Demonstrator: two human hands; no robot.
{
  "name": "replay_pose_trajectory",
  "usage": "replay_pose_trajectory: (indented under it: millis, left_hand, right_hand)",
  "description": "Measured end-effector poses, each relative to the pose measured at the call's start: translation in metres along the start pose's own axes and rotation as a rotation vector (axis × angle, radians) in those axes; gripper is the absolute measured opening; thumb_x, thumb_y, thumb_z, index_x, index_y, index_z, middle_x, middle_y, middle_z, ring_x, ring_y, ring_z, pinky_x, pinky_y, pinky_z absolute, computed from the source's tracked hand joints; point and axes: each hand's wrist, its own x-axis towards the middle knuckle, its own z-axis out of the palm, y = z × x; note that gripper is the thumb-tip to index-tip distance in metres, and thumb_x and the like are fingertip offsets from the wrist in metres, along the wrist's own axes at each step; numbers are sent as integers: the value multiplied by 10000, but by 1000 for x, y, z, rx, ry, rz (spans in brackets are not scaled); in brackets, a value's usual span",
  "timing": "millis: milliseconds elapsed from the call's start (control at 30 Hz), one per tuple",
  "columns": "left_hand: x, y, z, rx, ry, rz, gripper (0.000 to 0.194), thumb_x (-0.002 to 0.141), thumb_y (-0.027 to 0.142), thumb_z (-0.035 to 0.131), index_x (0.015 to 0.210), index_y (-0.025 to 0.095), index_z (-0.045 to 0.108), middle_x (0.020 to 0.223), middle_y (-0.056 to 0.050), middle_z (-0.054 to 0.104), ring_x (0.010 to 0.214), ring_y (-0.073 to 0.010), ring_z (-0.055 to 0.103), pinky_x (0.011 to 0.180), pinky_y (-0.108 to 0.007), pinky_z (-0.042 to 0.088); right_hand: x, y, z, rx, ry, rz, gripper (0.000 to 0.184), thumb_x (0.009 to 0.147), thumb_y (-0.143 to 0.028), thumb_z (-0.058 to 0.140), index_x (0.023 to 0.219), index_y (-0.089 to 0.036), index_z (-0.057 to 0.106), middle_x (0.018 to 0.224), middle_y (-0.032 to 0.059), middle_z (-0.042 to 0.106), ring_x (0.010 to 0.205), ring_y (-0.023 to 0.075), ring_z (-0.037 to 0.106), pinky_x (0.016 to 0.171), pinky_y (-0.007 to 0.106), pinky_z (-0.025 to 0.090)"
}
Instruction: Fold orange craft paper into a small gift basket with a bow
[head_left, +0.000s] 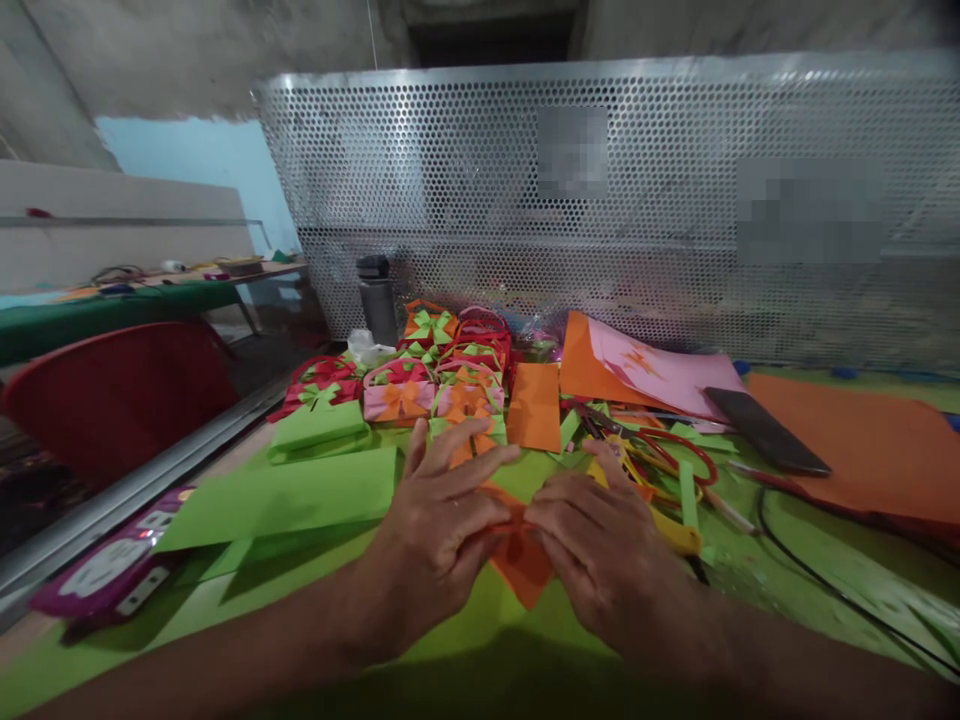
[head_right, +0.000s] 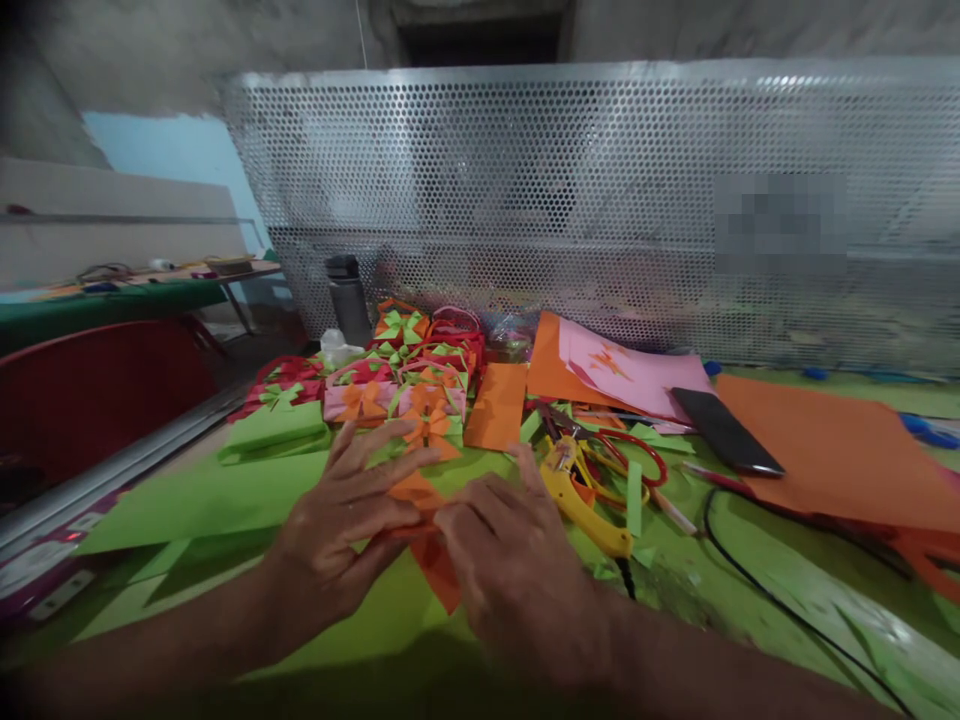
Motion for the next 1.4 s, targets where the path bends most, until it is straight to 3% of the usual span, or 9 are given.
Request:
replay_pose_trajectory:
  millis: [333,633,767,867,967,1100,1233,1333,1400]
  left_hand:
    - [-2,10,2,35,52,99,159,789,111,534,691,196,626,1154,-15,620,1215,-274,400,1054,-592,59]
    - [3,10,-16,49,-35,77,183,773,92,536,705,219,649,1175,-11,605,1220,-266,394,1028,-526,239]
    - [9,3,-25,66,-8,85,178,765,67,520,709,199,627,1122,-36,632,1190,-261,430,1032,-534,216]
    - [13,-1,-31,65,110,58,124,760,68,537,730,173,593,970,-58,673,1029,-211,551,964,-423,359]
    - [11,0,-30,23,182,32,57,752,113,573,755,170,569,752,-22,661,745,-136,613,716,-256,477]
    - [3,7,-25,40,63,-114,72,752,204,596,817,195,566,641,29,645,560,-109,608,549,-210,458]
    - [-2,12,-27,69,69,-165,31,760,233,572,783,214,564,538,49,614,450,-113,576,485,-220,437]
    - [-2,9,-26,-96,-66,-332,192,755,252,578,941,200,584,670,7,678,450,-119,586,464,-220,457]
    - [-2,5,-20,-357,-193,-474,285,769,240,561,1050,196,565,865,-36,696,612,-144,649,548,-223,506]
  right_hand:
    - [-1,-4,3,-53,3,-16,239,830,-69,381,653,-174,503,619,-11,516,609,130,456,955,471,224]
    - [-1,-2,-4,-58,5,-21,225,813,-46,377,707,-177,526,651,-7,558,631,130,495,967,466,225]
    - [0,4,-5,-48,4,4,233,821,-54,369,719,-182,534,662,-6,567,636,127,511,955,442,259]
    - [1,8,-4,-21,24,36,235,836,-67,380,736,-182,560,664,-6,579,621,119,515,930,418,294]
    - [3,10,-3,1,80,59,202,846,-98,418,796,-182,595,682,-2,607,642,122,538,910,402,316]
    - [4,10,-1,16,115,90,184,835,-93,446,776,-188,592,679,-13,616,657,121,556,916,405,310]
    - [3,12,0,4,100,120,163,815,-83,469,775,-186,588,687,-17,614,671,124,560,912,417,312]
    - [3,14,1,-4,114,112,165,815,-80,466,786,-187,590,677,-18,610,669,121,557,894,410,335]
    - [3,14,1,0,129,92,168,822,-85,460,789,-189,587,678,-16,611,666,118,556,879,395,355]
